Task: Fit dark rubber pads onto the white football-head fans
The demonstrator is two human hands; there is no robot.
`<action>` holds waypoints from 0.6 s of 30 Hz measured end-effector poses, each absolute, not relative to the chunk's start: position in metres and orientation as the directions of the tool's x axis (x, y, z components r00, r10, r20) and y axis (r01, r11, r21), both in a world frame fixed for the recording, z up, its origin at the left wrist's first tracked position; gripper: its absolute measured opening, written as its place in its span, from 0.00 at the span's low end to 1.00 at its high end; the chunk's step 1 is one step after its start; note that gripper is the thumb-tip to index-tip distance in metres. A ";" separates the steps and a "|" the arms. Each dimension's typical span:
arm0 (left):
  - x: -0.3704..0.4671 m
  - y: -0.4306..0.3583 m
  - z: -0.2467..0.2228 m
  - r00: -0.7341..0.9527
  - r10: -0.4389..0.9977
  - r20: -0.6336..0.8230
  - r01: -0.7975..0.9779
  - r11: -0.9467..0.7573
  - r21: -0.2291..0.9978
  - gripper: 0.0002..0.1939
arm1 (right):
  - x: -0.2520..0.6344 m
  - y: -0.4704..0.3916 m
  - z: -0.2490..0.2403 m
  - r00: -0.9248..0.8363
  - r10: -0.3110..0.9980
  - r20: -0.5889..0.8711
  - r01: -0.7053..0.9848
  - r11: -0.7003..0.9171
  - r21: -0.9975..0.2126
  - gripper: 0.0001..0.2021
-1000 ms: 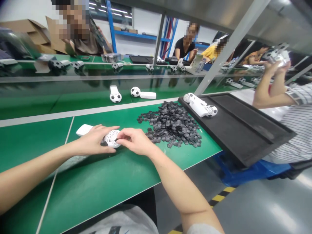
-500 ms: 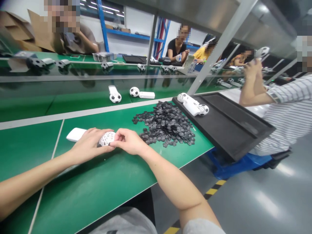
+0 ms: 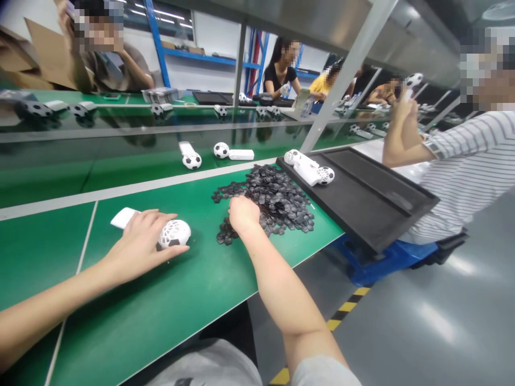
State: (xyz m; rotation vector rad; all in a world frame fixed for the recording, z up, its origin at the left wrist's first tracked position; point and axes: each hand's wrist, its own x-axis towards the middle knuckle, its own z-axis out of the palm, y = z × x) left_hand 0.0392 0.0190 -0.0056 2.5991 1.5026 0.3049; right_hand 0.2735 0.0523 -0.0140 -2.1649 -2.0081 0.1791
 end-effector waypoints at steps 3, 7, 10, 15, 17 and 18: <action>0.038 0.016 -0.003 0.500 0.859 0.106 0.833 -0.511 0.210 0.34 | 0.270 0.052 -0.014 0.073 0.995 0.061 0.974 -0.058 -0.219 0.08; 0.026 0.024 0.003 0.606 0.796 -0.016 0.730 -0.548 0.408 0.32 | 0.266 0.051 -0.015 -0.060 0.991 0.121 0.927 0.100 -0.362 0.11; 0.020 0.027 0.004 0.644 0.759 -0.094 0.666 -0.496 0.557 0.32 | 0.255 0.044 -0.016 -0.293 0.945 0.146 0.627 0.305 -0.717 0.10; 0.026 0.022 0.000 0.616 0.785 -0.068 0.643 -0.451 0.619 0.33 | 0.238 0.028 -0.010 -0.517 0.842 0.153 0.246 0.318 -0.916 0.04; 0.029 0.020 -0.001 0.603 0.795 -0.067 0.641 -0.433 0.634 0.33 | 0.235 0.027 -0.008 -0.561 0.809 0.178 0.233 0.361 -0.903 0.04; 0.031 0.020 -0.001 0.589 0.805 -0.074 0.647 -0.415 0.640 0.32 | 0.234 0.027 -0.008 -0.571 0.799 0.188 0.235 0.379 -0.895 0.03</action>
